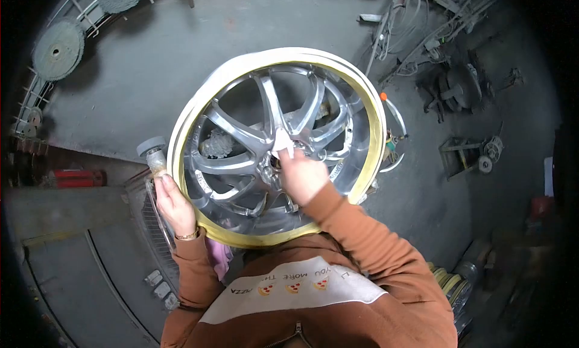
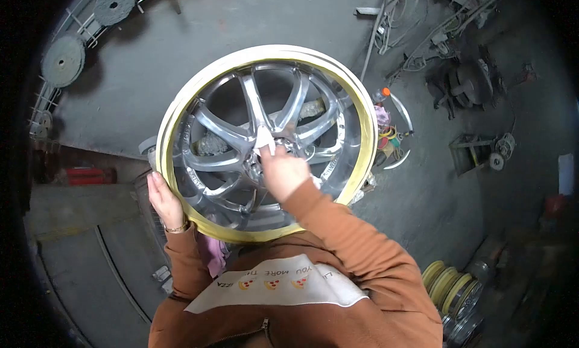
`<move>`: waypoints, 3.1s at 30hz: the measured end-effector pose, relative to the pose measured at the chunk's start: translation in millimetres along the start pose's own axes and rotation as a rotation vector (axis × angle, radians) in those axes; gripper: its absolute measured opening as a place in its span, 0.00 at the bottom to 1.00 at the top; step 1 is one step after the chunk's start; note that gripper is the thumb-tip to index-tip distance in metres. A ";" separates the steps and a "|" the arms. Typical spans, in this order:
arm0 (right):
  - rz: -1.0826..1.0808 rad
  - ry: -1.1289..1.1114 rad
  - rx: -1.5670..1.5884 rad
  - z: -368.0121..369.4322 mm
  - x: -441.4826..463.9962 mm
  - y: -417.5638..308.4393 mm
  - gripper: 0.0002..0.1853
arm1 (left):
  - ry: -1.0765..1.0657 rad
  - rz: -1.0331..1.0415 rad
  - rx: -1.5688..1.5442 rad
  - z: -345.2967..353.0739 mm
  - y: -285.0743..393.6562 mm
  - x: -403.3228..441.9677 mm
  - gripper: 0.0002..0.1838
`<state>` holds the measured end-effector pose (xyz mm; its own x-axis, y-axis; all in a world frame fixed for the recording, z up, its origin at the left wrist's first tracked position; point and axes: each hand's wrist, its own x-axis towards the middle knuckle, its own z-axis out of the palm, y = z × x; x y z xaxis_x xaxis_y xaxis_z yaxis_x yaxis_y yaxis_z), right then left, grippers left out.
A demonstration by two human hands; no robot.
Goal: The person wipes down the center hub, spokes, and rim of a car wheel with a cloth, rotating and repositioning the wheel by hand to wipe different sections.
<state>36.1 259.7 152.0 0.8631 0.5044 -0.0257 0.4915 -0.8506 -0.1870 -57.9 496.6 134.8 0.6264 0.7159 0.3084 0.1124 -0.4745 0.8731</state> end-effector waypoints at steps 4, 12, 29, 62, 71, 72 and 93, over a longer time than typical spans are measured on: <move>-0.081 0.252 0.075 -48.3 27.8 35.7 0.13 | 0.004 0.035 0.059 -4.4 0.4 -0.5 0.17; -0.209 0.178 0.394 -45.6 129.8 60.2 0.12 | -0.034 -0.048 0.073 -6.0 4.6 0.0 0.19; -0.234 0.159 0.089 -47.8 96.0 54.1 0.15 | -0.018 -0.051 0.059 -2.8 9.9 0.7 0.18; -0.239 0.406 -0.057 -14.4 50.1 25.6 0.17 | 0.014 0.003 0.067 -0.4 3.3 -1.1 0.19; -0.163 0.403 0.028 -6.2 35.7 34.3 0.16 | 0.011 0.024 0.096 -1.0 4.5 -2.1 0.20; -0.183 0.400 0.027 -1.3 29.4 37.7 0.15 | 0.009 0.017 0.085 -0.9 2.6 -1.7 0.20; 0.102 0.061 1.593 -105.1 -108.6 64.5 0.15 | -1.166 -0.156 -0.725 70.4 150.1 -75.2 0.08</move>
<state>-13.7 134.4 246.0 0.9055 0.4183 -0.0716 -0.1497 0.1572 -0.9762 -33.9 335.5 216.1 0.9621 -0.2725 0.0126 0.0433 0.1979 0.9793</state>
